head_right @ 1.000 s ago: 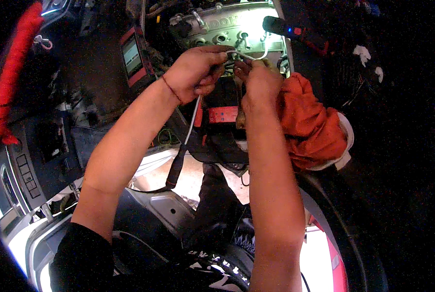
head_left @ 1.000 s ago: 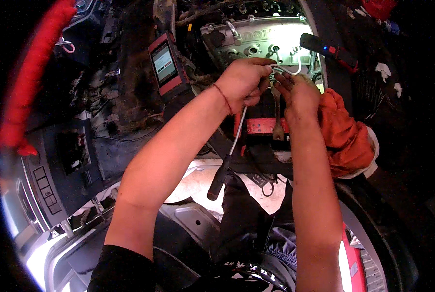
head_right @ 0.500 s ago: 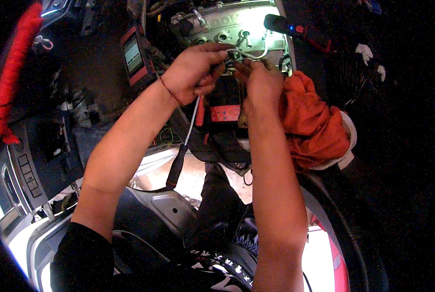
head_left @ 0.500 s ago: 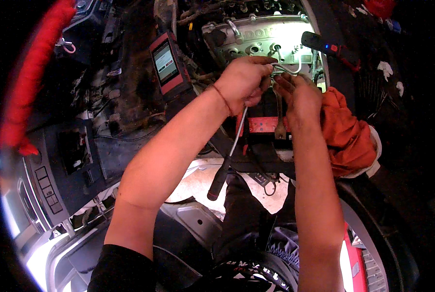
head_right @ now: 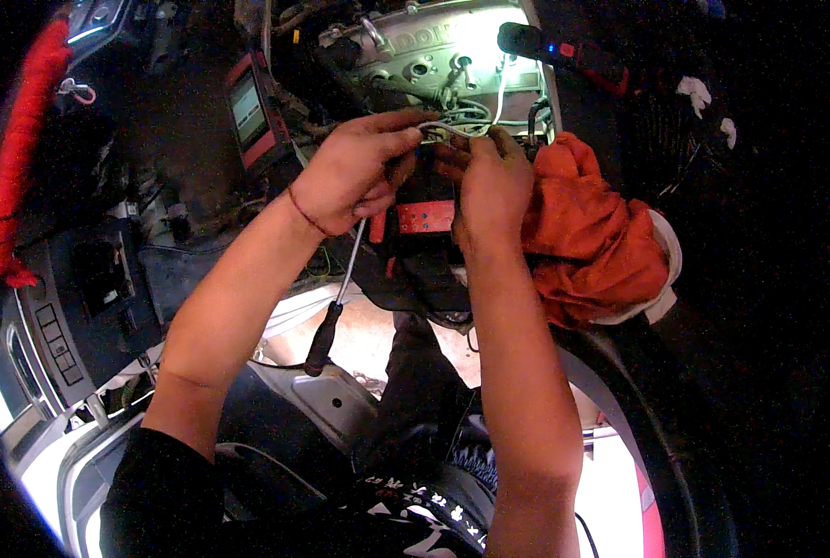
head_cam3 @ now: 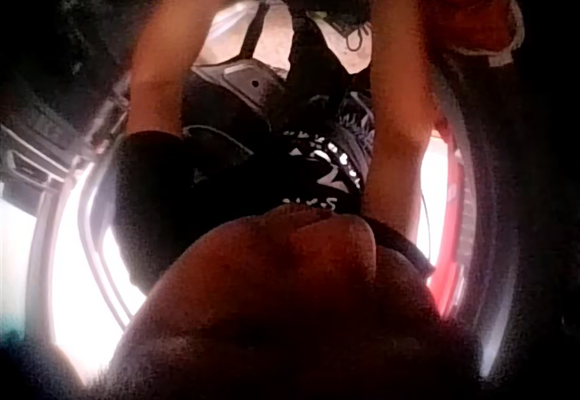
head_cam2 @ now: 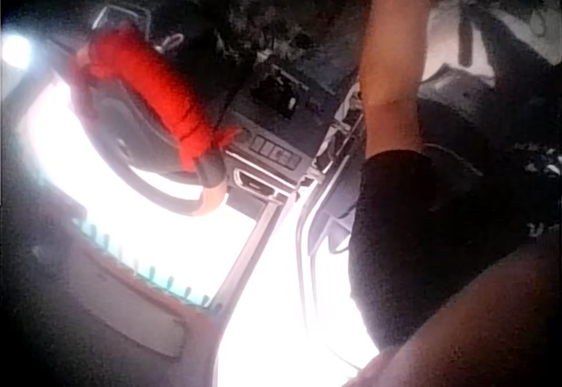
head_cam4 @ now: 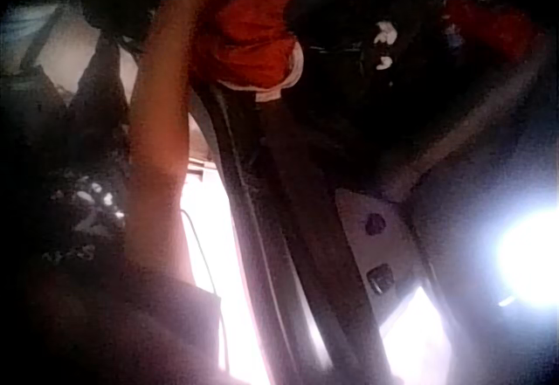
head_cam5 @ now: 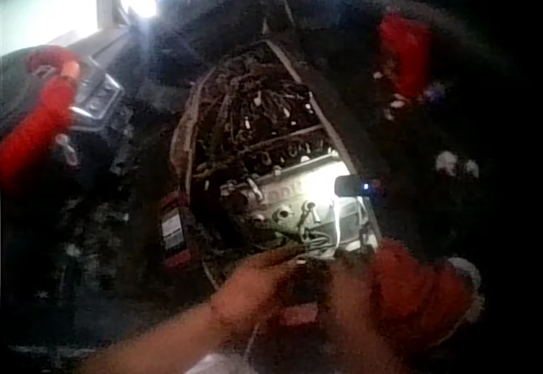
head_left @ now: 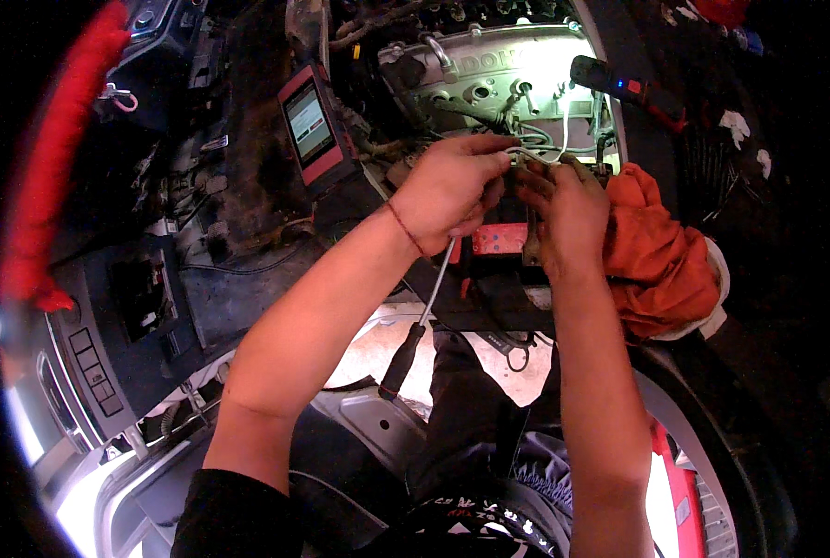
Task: The person walks through a garage holding spark plugs and approaches a silver pickup truck with its hood open. They place the spark plugs into the engine block and then use a ratchet to tighten bolts on the engine components.
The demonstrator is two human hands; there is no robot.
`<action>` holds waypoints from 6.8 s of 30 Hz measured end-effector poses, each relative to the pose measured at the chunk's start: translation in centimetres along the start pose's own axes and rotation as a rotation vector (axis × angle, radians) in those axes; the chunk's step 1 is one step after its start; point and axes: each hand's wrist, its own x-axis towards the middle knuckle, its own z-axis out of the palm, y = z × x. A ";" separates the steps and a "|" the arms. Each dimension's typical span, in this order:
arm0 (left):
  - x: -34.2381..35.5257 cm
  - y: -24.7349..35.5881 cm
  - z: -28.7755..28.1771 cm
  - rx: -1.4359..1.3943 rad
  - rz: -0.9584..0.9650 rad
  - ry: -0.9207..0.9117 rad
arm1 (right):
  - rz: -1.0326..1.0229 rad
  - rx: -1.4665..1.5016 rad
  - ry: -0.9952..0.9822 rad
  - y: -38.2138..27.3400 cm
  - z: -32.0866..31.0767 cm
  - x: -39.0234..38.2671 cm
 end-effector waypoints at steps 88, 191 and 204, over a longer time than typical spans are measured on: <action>1.8 -0.7 0.1 -0.045 0.038 -0.068 | -0.077 0.022 0.005 1.1 -1.6 -0.2; 2.7 -1.8 -1.9 -0.241 0.075 -0.080 | 0.268 -0.595 0.093 -1.6 -4.1 25.6; 1.9 -3.5 -1.7 -0.288 0.227 -0.035 | 0.254 -0.715 0.160 -1.6 -3.5 25.4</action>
